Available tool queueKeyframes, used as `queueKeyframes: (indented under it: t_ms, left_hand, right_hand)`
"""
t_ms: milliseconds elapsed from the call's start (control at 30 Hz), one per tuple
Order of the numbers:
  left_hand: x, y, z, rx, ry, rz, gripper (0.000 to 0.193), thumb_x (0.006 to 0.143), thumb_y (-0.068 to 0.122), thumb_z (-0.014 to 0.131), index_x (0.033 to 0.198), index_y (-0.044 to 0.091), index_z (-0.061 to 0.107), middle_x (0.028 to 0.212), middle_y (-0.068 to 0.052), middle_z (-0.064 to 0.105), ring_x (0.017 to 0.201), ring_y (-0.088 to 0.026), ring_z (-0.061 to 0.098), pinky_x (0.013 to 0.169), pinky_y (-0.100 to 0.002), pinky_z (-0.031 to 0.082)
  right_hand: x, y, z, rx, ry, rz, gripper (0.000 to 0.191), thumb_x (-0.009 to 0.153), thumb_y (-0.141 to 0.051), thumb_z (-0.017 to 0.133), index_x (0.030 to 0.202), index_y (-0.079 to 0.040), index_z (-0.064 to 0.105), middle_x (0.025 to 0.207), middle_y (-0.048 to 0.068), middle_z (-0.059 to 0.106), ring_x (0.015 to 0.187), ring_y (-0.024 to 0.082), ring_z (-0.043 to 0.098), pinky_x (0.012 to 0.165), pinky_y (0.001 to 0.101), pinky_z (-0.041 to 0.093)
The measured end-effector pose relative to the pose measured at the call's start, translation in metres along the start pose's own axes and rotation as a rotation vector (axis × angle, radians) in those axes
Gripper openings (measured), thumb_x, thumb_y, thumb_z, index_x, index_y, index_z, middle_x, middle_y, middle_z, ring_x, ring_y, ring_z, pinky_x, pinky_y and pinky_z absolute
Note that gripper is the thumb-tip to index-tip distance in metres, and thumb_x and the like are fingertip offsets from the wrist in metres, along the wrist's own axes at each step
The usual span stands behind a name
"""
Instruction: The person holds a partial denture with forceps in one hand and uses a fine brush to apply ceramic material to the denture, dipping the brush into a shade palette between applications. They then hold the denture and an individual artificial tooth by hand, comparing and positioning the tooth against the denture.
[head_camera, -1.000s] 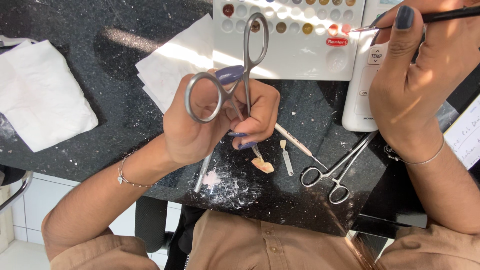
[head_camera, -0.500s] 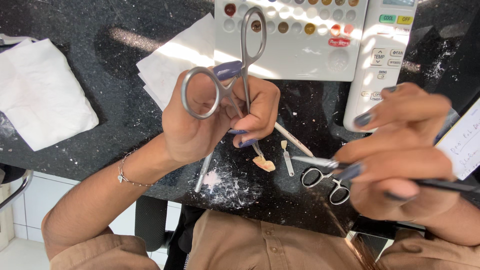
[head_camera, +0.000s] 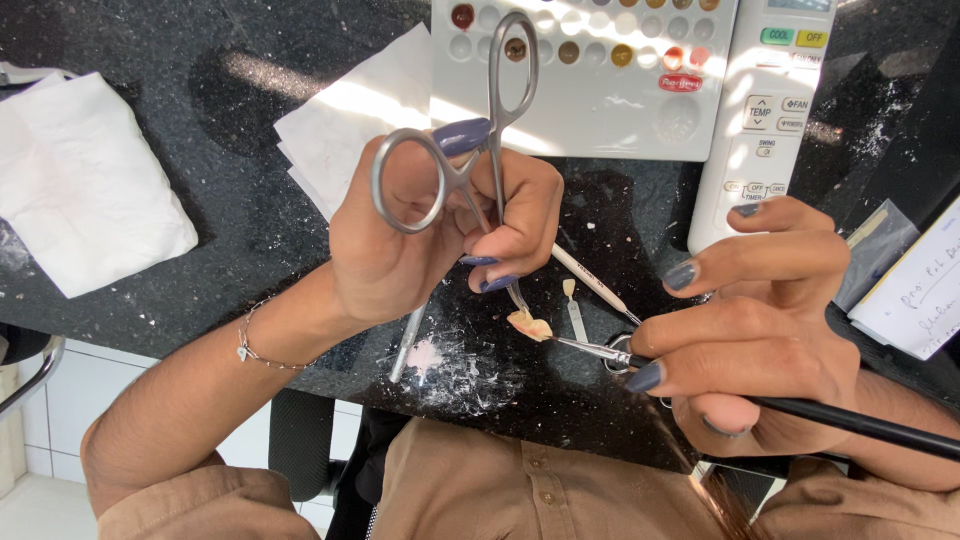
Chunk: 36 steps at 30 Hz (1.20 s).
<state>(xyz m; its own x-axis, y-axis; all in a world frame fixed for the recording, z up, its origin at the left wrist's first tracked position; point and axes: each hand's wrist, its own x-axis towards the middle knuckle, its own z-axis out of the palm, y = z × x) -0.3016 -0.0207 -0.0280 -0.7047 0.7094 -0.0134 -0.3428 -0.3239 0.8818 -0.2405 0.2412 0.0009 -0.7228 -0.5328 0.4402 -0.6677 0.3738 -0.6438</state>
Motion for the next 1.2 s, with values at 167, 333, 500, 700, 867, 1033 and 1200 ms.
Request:
queueKeyframes:
  t_ms: [167,333,500,700,867,1033,1200]
  left_hand:
    - [0.001,-0.001,0.000,-0.011,0.007,0.000,0.078,0.097,0.079,0.015,0.066,0.011,0.039,0.058,-0.007,0.042,0.048,-0.015,0.041,0.045,-0.026,0.034]
    - [0.000,-0.002,0.000,-0.010,0.005,-0.014,0.081,0.099,0.082,0.016,0.066,0.011,0.038,0.061,-0.007,0.043,0.049,-0.015,0.041,0.045,-0.026,0.035]
    - [0.000,-0.003,-0.002,-0.052,-0.017,0.000,0.081,0.100,0.081,0.014,0.069,0.011,0.040,0.058,-0.007,0.044,0.050,-0.014,0.042,0.046,-0.026,0.035]
    - [-0.001,-0.002,-0.002,-0.018,0.004,-0.025,0.081,0.099,0.080,0.016,0.066,0.011,0.039,0.057,-0.008,0.043,0.049,-0.015,0.041,0.046,-0.026,0.034]
    - [0.000,-0.002,-0.001,-0.033,0.001,-0.019,0.080,0.100,0.079,0.016,0.067,0.010,0.039,0.058,-0.008,0.043,0.050,-0.015,0.041,0.046,-0.026,0.034]
    - [-0.001,-0.001,-0.001,-0.030,-0.004,-0.012,0.079,0.101,0.079,0.016,0.068,0.011,0.039,0.059,-0.007,0.043,0.050,-0.014,0.040,0.046,-0.026,0.034]
    - [0.000,0.000,-0.001,-0.024,0.001,-0.025,0.078,0.100,0.078,0.017,0.067,0.011,0.039,0.060,-0.008,0.043,0.049,-0.014,0.040,0.046,-0.026,0.034]
  right_hand:
    - [0.010,-0.002,-0.001,-0.010,-0.034,-0.021,0.038,0.111,-0.044,0.035,0.090,-0.025,0.059,0.084,-0.012,0.069,0.104,0.016,0.051,0.103,0.0461,0.034]
    - [0.009,-0.004,0.000,0.002,0.005,0.016,0.036,0.111,-0.043,0.039,0.090,-0.021,0.059,0.083,-0.011,0.072,0.102,0.017,0.055,0.102,0.0472,0.036]
    - [0.002,-0.003,0.007,0.003,0.042,0.023,0.035,0.110,-0.043,0.040,0.089,-0.023,0.059,0.082,-0.011,0.071,0.100,0.018,0.056,0.100,0.0466,0.037]
    - [0.008,-0.005,0.000,0.006,-0.044,0.031,0.035,0.111,-0.043,0.040,0.091,-0.022,0.060,0.083,-0.010,0.071,0.100,0.019,0.055,0.100,0.0476,0.036]
    - [0.007,-0.005,0.002,0.018,0.007,0.040,0.033,0.111,-0.043,0.041,0.092,-0.022,0.059,0.083,-0.010,0.071,0.101,0.018,0.056,0.100,0.0477,0.037]
    - [0.003,-0.003,0.002,0.017,-0.005,0.032,0.032,0.110,-0.042,0.042,0.092,-0.022,0.059,0.083,-0.010,0.071,0.100,0.019,0.056,0.100,0.0483,0.036]
    - [0.004,-0.003,0.005,0.023,0.029,0.030,0.033,0.111,-0.041,0.042,0.092,-0.021,0.058,0.082,-0.009,0.070,0.100,0.019,0.057,0.100,0.0479,0.037]
